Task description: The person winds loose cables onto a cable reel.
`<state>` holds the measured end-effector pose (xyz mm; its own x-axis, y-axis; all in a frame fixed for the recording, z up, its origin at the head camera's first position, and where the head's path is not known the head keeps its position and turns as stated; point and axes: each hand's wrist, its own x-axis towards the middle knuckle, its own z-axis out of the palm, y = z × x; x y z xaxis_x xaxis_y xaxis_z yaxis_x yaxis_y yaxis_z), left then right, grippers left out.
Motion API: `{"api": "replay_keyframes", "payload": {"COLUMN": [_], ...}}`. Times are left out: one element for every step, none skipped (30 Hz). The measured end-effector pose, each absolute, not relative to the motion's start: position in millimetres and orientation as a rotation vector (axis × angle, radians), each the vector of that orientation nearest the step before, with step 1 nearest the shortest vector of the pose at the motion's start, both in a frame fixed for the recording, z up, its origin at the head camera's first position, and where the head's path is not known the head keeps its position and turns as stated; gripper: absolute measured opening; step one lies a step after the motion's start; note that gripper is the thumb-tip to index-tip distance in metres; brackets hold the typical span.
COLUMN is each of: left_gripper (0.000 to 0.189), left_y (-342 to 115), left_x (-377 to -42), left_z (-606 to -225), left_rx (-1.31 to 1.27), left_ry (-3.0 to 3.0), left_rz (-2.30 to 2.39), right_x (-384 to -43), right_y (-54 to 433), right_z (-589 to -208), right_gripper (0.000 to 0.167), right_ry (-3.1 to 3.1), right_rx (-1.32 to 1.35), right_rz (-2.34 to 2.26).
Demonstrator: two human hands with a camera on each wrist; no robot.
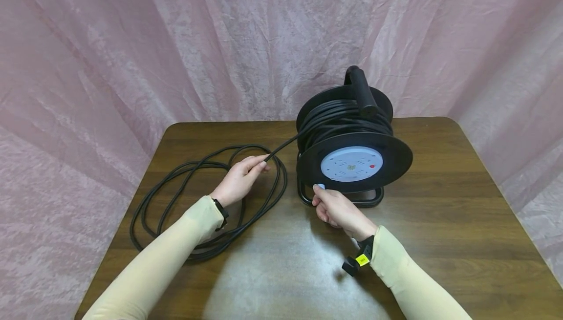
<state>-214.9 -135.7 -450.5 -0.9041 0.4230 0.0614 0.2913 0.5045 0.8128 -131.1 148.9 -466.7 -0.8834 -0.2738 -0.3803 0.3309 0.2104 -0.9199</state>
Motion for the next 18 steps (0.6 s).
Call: {"api": "replay_keyframes", "payload": {"left_gripper": [0.041, 0.041, 0.041, 0.041, 0.041, 0.041, 0.041, 0.041, 0.041, 0.041, 0.04, 0.04, 0.041, 0.04, 0.04, 0.04, 0.04, 0.04], "left_y": [-137, -138, -139, -140, -140, -141, -141, -142, -143, -143, -144, -145, -146, -146, -147, -147, -147, -147], "left_x": [-215, -214, -214, -213, -212, -212, -211, -211, -211, -211, -210, -210, -210, -209, -209, -208, -207, -207], "left_z": [-451, -451, -451, -451, -451, -451, -450, -450, -451, -451, -451, -451, -451, -451, -451, -450, -449, -449], "left_rx": [0.611, 0.606, 0.596, 0.592, 0.59, 0.592, 0.588, 0.591, 0.593, 0.6, 0.603, 0.61, 0.614, 0.616, 0.621, 0.626, 0.627, 0.632], "left_ry": [2.601, 2.606, 2.611, 2.618, 2.625, 2.634, 2.643, 2.654, 2.665, 2.673, 2.676, 2.677, 2.672, 2.663, 2.652, 2.639, 2.626, 2.617], "left_rz": [1.358, 1.351, 1.343, 1.331, 1.318, 1.301, 1.286, 1.271, 1.258, 1.248, 1.243, 1.242, 1.246, 1.248, 1.255, 1.263, 1.27, 1.271], "right_x": [-131, -132, -132, -132, -132, -132, -133, -133, -133, -133, -134, -134, -134, -134, -135, -135, -135, -136], "right_y": [148, 146, 145, 144, 142, 141, 140, 139, 138, 137, 136, 135, 134, 133, 132, 131, 130, 129], "right_z": [-466, -464, -463, -462, -461, -459, -458, -457, -455, -454, -453, -451, -450, -448, -447, -445, -444, -442], "right_gripper": [0.056, 0.055, 0.056, 0.056, 0.056, 0.057, 0.058, 0.058, 0.058, 0.057, 0.057, 0.057, 0.056, 0.056, 0.057, 0.058, 0.059, 0.06], "right_ry": [2.026, 2.027, 2.029, 2.033, 2.036, 2.041, 2.044, 2.043, 2.044, 2.043, 2.041, 2.038, 2.033, 2.03, 2.029, 2.027, 2.025, 2.022], "right_rx": [0.049, 0.042, 0.034, 0.024, 0.012, -0.002, -0.012, -0.026, -0.041, -0.055, -0.067, -0.079, -0.085, -0.089, -0.094, -0.097, -0.098, -0.1], "right_rz": [-1.721, -1.723, -1.726, -1.726, -1.725, -1.723, -1.722, -1.725, -1.729, -1.733, -1.736, -1.741, -1.746, -1.748, -1.749, -1.749, -1.749, -1.751]}}
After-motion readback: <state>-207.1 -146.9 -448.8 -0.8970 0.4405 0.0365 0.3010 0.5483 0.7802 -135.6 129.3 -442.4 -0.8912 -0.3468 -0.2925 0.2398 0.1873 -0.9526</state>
